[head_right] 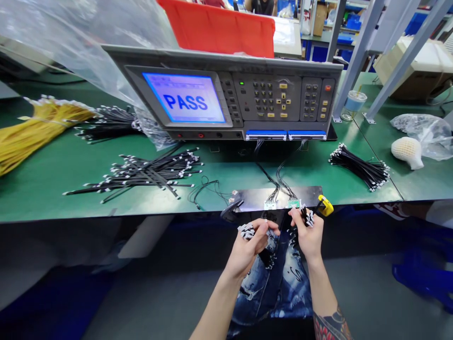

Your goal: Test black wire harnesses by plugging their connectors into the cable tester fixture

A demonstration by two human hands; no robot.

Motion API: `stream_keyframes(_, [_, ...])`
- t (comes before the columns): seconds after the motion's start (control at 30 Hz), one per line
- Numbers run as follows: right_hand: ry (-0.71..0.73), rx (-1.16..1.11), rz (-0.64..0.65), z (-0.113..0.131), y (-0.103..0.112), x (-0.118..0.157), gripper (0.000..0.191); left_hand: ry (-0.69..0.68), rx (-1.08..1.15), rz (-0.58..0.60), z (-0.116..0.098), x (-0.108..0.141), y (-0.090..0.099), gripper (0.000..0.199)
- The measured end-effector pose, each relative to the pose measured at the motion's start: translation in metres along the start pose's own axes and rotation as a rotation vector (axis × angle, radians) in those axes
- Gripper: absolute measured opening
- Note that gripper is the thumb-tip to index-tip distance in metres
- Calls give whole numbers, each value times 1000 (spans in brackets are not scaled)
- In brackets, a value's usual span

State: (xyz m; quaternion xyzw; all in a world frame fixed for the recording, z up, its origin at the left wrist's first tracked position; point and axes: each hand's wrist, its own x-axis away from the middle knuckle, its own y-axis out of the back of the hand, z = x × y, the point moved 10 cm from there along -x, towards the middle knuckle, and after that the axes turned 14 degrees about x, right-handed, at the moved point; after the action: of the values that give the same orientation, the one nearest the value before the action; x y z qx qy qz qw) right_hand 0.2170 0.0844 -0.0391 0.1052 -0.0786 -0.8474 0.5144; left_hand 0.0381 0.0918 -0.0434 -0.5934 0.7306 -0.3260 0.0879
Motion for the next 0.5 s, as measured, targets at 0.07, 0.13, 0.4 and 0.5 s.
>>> stream_keyframes(0.07, [-10, -18, -20, 0, -1, 0, 28, -29, -23, -9, -2, -1, 0, 52])
stream_keyframes(0.13, [-16, -30, -41, -2, -1, 1, 27, -63, -34, -34, -5, -3, 0, 50])
stream_keyframes(0.4, [19, -5, -57, -7, -3, 0, 33, -165, -50, -187, -11, -14, 8, 39])
stream_keyframes(0.5, [20, -7, -53, -9, -3, 0, 33, -179, -75, -208, -11, -16, 10, 38])
